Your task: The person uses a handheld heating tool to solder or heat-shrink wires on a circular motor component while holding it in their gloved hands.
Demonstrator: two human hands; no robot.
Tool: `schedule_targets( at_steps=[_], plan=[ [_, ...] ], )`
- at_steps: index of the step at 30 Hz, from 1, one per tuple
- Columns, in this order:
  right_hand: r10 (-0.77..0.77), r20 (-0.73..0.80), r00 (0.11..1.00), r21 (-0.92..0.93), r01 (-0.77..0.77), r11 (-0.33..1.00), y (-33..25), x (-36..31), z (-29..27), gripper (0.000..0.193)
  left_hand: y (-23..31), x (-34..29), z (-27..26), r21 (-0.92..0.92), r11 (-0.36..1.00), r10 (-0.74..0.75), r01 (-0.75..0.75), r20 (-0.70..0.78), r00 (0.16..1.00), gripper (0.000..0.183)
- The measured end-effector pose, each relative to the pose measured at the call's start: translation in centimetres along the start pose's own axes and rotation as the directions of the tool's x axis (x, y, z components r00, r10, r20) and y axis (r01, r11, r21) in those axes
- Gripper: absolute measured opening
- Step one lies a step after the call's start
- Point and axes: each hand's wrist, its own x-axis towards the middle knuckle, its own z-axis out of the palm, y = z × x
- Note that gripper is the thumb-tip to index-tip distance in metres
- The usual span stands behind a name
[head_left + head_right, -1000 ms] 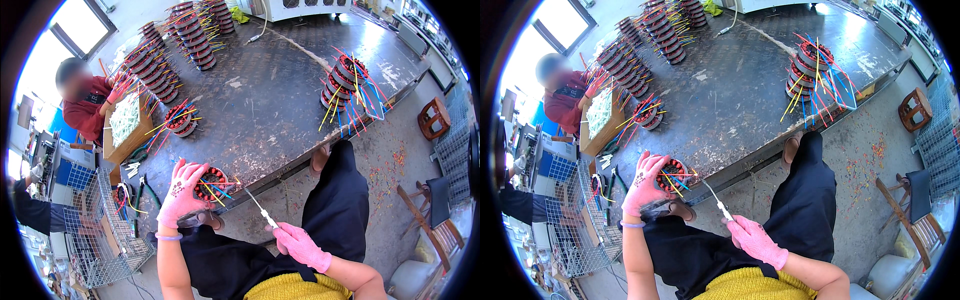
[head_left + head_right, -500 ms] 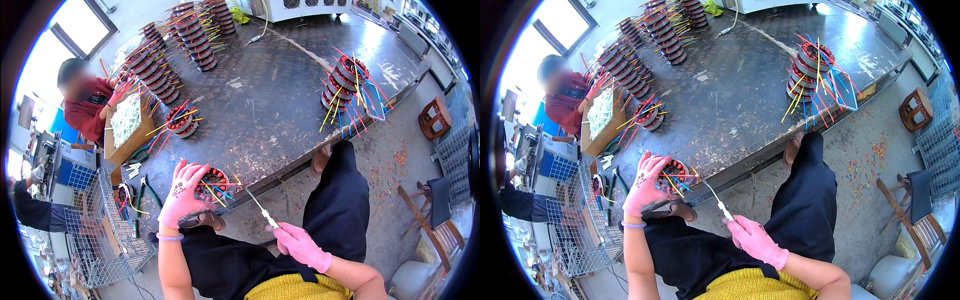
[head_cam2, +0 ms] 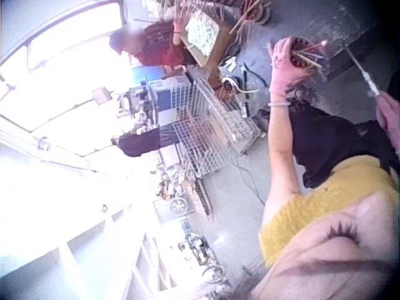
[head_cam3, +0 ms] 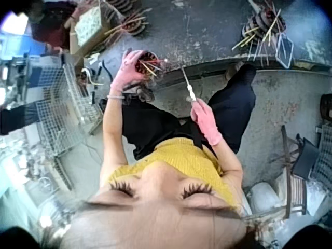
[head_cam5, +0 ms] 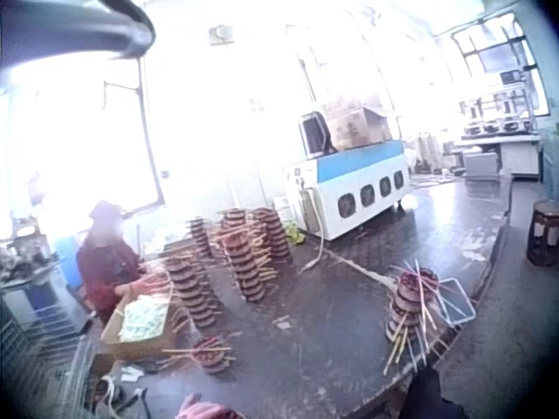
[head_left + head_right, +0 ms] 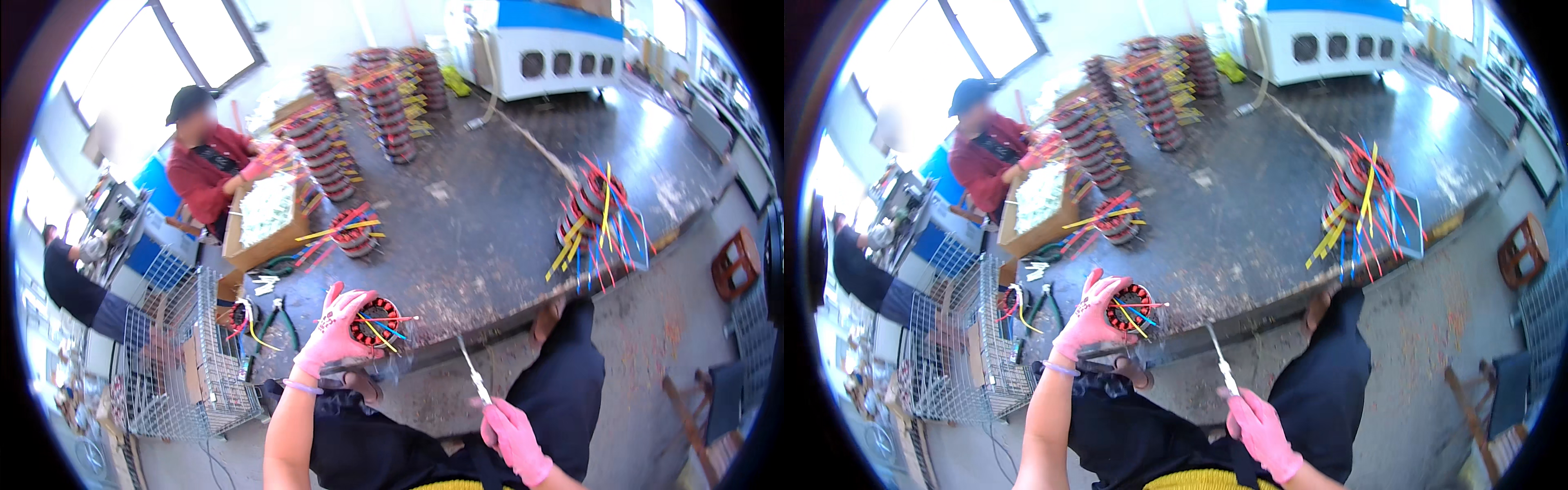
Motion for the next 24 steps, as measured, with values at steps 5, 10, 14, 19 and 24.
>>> schedule_targets(
  at_steps=[5, 10, 14, 19, 24],
  plan=[
    [-0.035, -0.057, 0.998, 0.038, 0.038, 0.999, 0.7, 0.1, -3.3, 0.033, -3.4, 4.3, -4.9, 0.052, 0.995, -0.071, 0.083, -0.2, 0.977, 0.104],
    [-0.052, -0.007, 0.999, -0.016, 0.052, 0.999, -0.7, 0.3, -2.4, 0.038, -7.8, 7.9, -7.6, -0.064, 0.943, -0.332, 0.326, -0.241, 0.912, 0.111],
    [-0.166, -0.097, 0.981, -0.118, 0.154, 0.981, -2.3, -0.1, -1.5, 0.036, -9.5, 11.0, -5.6, 0.022, 0.911, -0.399, 0.412, -0.209, 0.893, 0.113],
    [-0.121, -0.136, 0.983, -0.132, 0.103, 0.986, -2.6, 0.0, -2.1, 0.036, -10.1, 13.1, -3.5, 0.031, 0.882, -0.453, 0.471, -0.224, 0.863, 0.116],
    [-0.132, -0.123, 0.984, -0.141, 0.114, 0.983, -2.9, 0.6, -1.8, 0.036, -10.5, 13.5, -2.4, 0.05, 0.853, -0.505, 0.52, -0.176, 0.845, 0.114]
  ],
)
